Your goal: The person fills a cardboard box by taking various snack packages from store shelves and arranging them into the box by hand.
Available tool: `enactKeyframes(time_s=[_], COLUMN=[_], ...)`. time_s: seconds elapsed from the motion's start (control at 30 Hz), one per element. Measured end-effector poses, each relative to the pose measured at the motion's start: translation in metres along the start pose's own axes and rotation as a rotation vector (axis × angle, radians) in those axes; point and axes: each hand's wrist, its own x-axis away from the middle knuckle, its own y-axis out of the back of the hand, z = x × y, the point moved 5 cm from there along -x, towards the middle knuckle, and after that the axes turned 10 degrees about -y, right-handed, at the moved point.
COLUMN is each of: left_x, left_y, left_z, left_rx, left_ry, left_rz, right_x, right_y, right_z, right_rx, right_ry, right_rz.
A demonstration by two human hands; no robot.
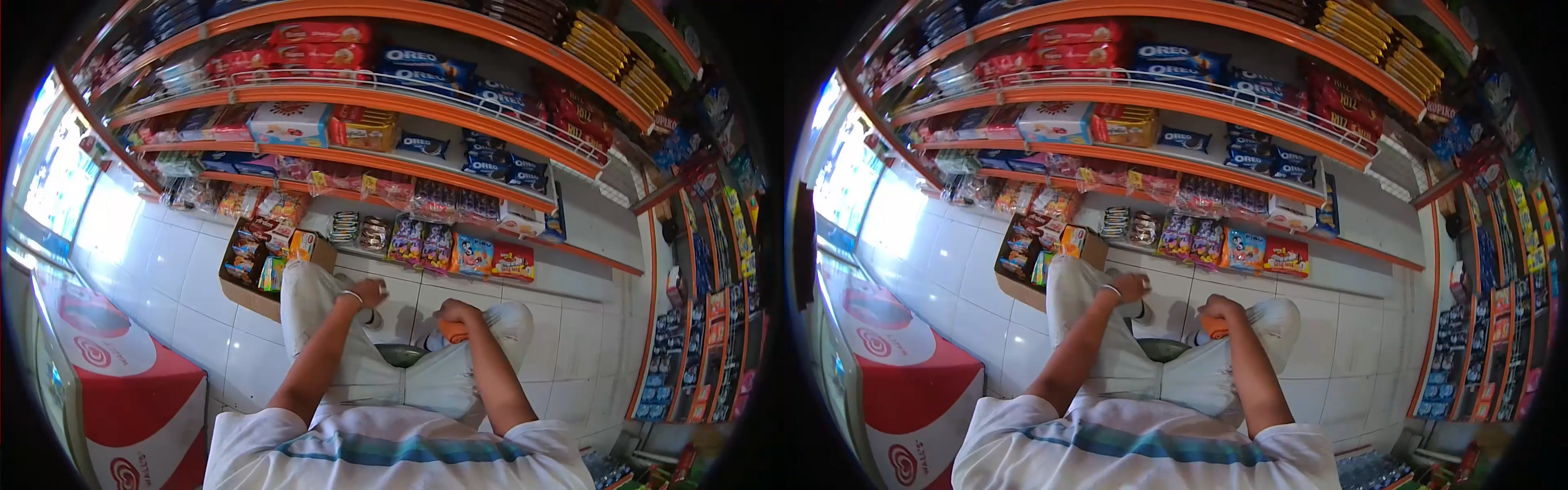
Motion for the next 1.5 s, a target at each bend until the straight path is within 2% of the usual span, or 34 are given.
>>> enactKeyframes(time_s=[0.03, 0.1, 0.13, 0.17, 0.2, 0.23, 0.27, 0.3, 0.37, 0.43, 0.5, 0.53, 0.57, 0.63, 0.67, 0.83, 0.9, 1.07, 1.13, 1.17, 1.27, 1.33, 1.4, 1.47, 1.5], left_x=[-0.002, 0.066, 0.091, 0.119, 0.144, 0.166, 0.187, 0.206, 0.232, 0.255, 0.269, 0.275, 0.277, 0.277, 0.264, 0.218, 0.211, 0.211, 0.242, 0.253, 0.226, 0.246, 0.28, 0.274, 0.258], left_y=[0.017, 0.138, 0.166, 0.19, 0.199, 0.204, 0.202, 0.201, 0.157, 0.108, 0.033, 0.005, -0.002, -0.06, -0.041, -0.036, -0.035, -0.042, -0.071, -0.079, -0.082, -0.113, -0.159, -0.156, -0.145], left_z=[0.015, -0.041, -0.038, -0.036, -0.018, 0.002, 0.027, 0.041, 0.129, 0.197, 0.304, 0.328, 0.301, 0.325, 0.277, 0.286, 0.291, 0.297, 0.285, 0.279, 0.288, 0.271, 0.242, 0.239, 0.248], left_rx=[-0.091, 0.206, 0.252, 0.07, 0.102, 0.276, 0.241, 0.38, 0.496, 0.472, 0.555, 0.494, 0.398, 0.808, 0.906, 0.888, 0.881, 0.816, 0.789, 0.777, 0.738, 0.715, 0.7, 0.678, 0.666], left_ry=[-0.037, 0.024, 0.056, 0.066, 0.106, 0.192, 0.216, 0.236, 0.318, 0.651, 0.866, 1.042, 1.391, 1.478, 1.309, 1.241, 1.191, 1.131, 1.092, 1.075, 1.053, 1.04, 1.028, 0.987, 0.957], left_rz=[-0.191, -0.761, -0.93, -1.16, -1.303, -1.371, -1.453, -1.534, -1.651, -1.6, -1.355, -1.201, -1.137, -1.192, -1.246, -1.2, -1.209, -1.239, -1.257, -1.261, -1.243, -1.217, -1.186, -1.169, -1.164], right_x=[0.007, 0.025, 0.01, 0.016, 0.027, 0.031, 0.033, 0.034, 0.034, 0.033, 0.031, 0.026, 0.021, 0.01, 0.004, -0.038, -0.064, -0.112, -0.116, -0.115, -0.125, -0.142, -0.127, -0.12, -0.116], right_y=[0.01, 0.039, 0.04, 0.043, 0.047, 0.05, 0.046, 0.041, 0.035, 0.029, 0.027, 0.025, 0.02, 0.015, 0.012, 0.004, -0.005, -0.052, -0.053, -0.049, -0.062, -0.079, -0.085, -0.079, -0.079], right_z=[-0.004, -0.004, -0.01, -0.008, -0.005, 0.001, 0.004, 0.006, 0.016, 0.032, 0.047, 0.053, 0.056, 0.064, 0.068, 0.127, 0.168, 0.274, 0.305, 0.319, 0.343, 0.355, 0.343, 0.327, 0.32], right_rx=[0.024, -0.334, -0.393, -0.396, -0.405, -0.398, -0.286, -0.175, -0.099, -0.016, -0.032, -0.029, -0.033, -0.039, -0.04, 0.049, -0.066, -0.203, -0.239, -0.247, -0.316, -0.235, -0.235, -0.368, -0.394], right_ry=[0.009, 0.146, 0.176, 0.176, 0.173, 0.185, 0.115, 0.044, 0.024, 0.01, -0.016, -0.014, 0.001, 0.027, 0.017, 0.163, 0.315, 0.297, 0.263, 0.266, 0.194, 0.303, 0.203, 0.122, 0.119], right_rz=[-0.008, -0.255, -0.263, -0.3, -0.336, -0.321, -0.258, -0.199, -0.138, -0.08, -0.071, -0.064, -0.036, 0.007, 0.016, -0.018, -0.117, -0.023, -0.185, -0.187, -0.066, -0.05, -0.06, -0.201, -0.163])
